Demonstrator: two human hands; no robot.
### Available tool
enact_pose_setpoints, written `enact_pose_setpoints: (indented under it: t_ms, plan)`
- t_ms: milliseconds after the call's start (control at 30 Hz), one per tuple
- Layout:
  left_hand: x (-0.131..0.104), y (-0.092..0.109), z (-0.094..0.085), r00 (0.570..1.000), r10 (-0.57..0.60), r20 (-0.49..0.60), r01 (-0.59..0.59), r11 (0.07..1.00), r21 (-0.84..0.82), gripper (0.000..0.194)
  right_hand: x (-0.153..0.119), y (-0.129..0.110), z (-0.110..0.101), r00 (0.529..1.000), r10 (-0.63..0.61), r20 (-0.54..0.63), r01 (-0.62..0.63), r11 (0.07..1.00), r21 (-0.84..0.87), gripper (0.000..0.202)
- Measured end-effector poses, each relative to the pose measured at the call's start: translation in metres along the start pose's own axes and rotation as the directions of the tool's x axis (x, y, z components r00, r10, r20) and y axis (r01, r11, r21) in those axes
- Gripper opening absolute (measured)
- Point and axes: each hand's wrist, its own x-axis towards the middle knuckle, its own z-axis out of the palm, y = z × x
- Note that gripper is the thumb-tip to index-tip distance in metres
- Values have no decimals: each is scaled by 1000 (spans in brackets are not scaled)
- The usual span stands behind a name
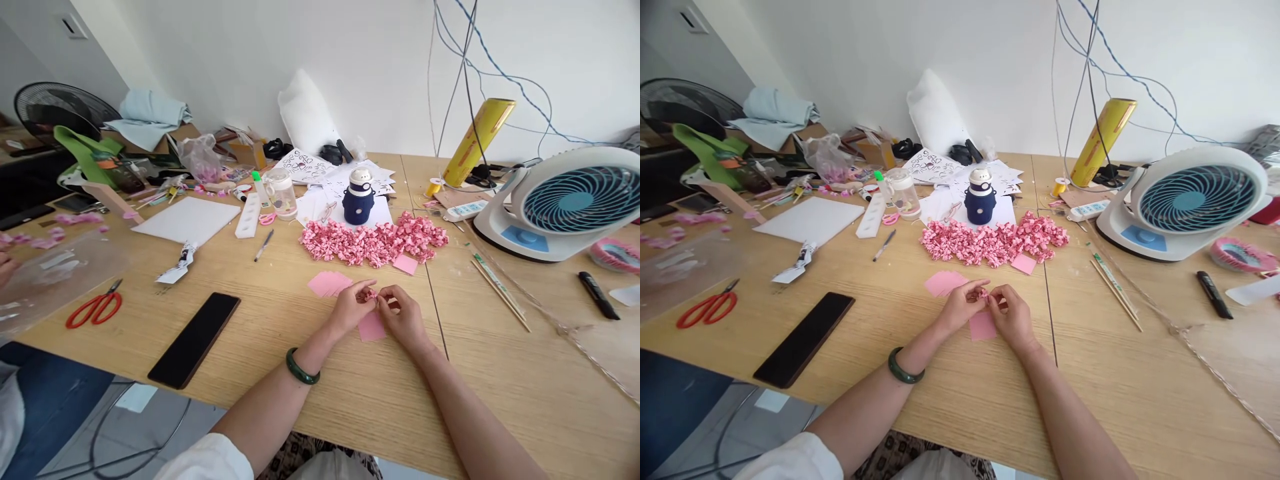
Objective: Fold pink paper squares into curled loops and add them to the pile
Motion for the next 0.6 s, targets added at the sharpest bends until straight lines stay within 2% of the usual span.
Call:
enact_pose_setpoints:
  t_ms: [200,367,467,600]
  plan:
    - [-4,0,3,988,154,-3,-151,976,154,52,0,2,0,1000,14,-16,-15,999,-42,11]
    - [-6,-3,3,942,333,29,-320,873,368,47,0,6,0,1000,11,18,-9,997,-79,9]
    - [-6,-4,2,938,346,29,-331,868,370,43,-2,6,0,1000,-7,24,9,995,-103,8]
    - [-6,-3,3,963,268,-5,-255,920,298,42,-4,4,0,999,29,29,-28,999,-39,10]
